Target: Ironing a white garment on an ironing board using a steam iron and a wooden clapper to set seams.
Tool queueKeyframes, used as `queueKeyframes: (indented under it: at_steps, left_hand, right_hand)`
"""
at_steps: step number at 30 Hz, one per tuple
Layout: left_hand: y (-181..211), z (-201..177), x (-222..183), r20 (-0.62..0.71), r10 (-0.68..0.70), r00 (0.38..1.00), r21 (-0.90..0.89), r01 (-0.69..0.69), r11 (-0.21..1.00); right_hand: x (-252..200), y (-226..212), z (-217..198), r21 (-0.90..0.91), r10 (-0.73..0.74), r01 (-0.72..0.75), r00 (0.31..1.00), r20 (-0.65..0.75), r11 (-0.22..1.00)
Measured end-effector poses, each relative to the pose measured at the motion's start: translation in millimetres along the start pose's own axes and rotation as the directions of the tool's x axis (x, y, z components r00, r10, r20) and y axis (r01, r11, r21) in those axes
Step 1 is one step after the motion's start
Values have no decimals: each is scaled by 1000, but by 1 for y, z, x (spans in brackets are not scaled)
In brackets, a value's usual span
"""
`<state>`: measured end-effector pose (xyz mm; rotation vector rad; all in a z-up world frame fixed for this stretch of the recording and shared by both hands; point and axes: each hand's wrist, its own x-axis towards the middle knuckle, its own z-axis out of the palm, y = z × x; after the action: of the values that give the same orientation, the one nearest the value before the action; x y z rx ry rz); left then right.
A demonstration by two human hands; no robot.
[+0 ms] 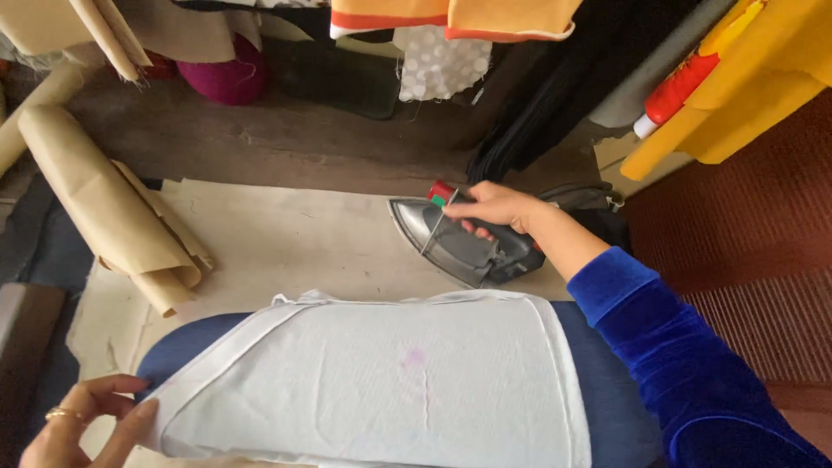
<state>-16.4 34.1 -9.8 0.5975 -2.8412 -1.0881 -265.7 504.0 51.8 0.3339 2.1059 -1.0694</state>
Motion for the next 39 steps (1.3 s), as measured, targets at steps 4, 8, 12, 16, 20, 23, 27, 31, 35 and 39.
queueKeyframes:
  at_steps: [4, 8, 12, 16, 20, 23, 27, 31, 35, 39]
  left_hand:
    - [12, -7, -2, 18, -28, 999, 41, 27, 999]
    - [16, -9, -2, 81, -46, 996, 7, 45, 999]
    - [9, -8, 1, 83, 34, 996, -104, -25, 994]
    - [-10, 1, 6, 62, 127, 990, -249, -108, 962]
    - [-24, 6, 14, 124, 134, 983, -328, -87, 941]
    - [-35, 15, 14, 95, 129, 987, -354, -88, 931]
    - [-55, 20, 20, 89, 93, 992, -272, -65, 960]
    - [-42, 18, 17, 75, 96, 993, -339, -65, 939]
    - [-27, 8, 14, 92, 84, 992, -221, -62, 973]
    - [-10, 0, 11, 88, 98, 991, -221, -76, 972]
  right_hand:
    - [-12, -4, -22, -20, -9, 7, 992, -123, 1000]
    - [-74, -11, -46, -57, -146, 134, 912, -384, 989]
    - [-178, -18, -49, -315, -433, 327, 822, -370, 891]
    - [-243, 13, -29, -436, -351, 130, 806, -477, 891]
    - [-278, 45, 17, -335, -52, -146, 854, -517, 931]
    - [-286, 55, 47, -343, 139, -358, 840, -525, 869]
    - [-281, 75, 55, -413, 108, -410, 803, -586, 813]
    - [-257, 49, 35, -427, 152, -413, 838, -524, 804]
    - [-211, 40, -1, -412, -20, -200, 882, -471, 889]
    - [-174, 12, -22, -410, 0, -227, 875, -485, 883]
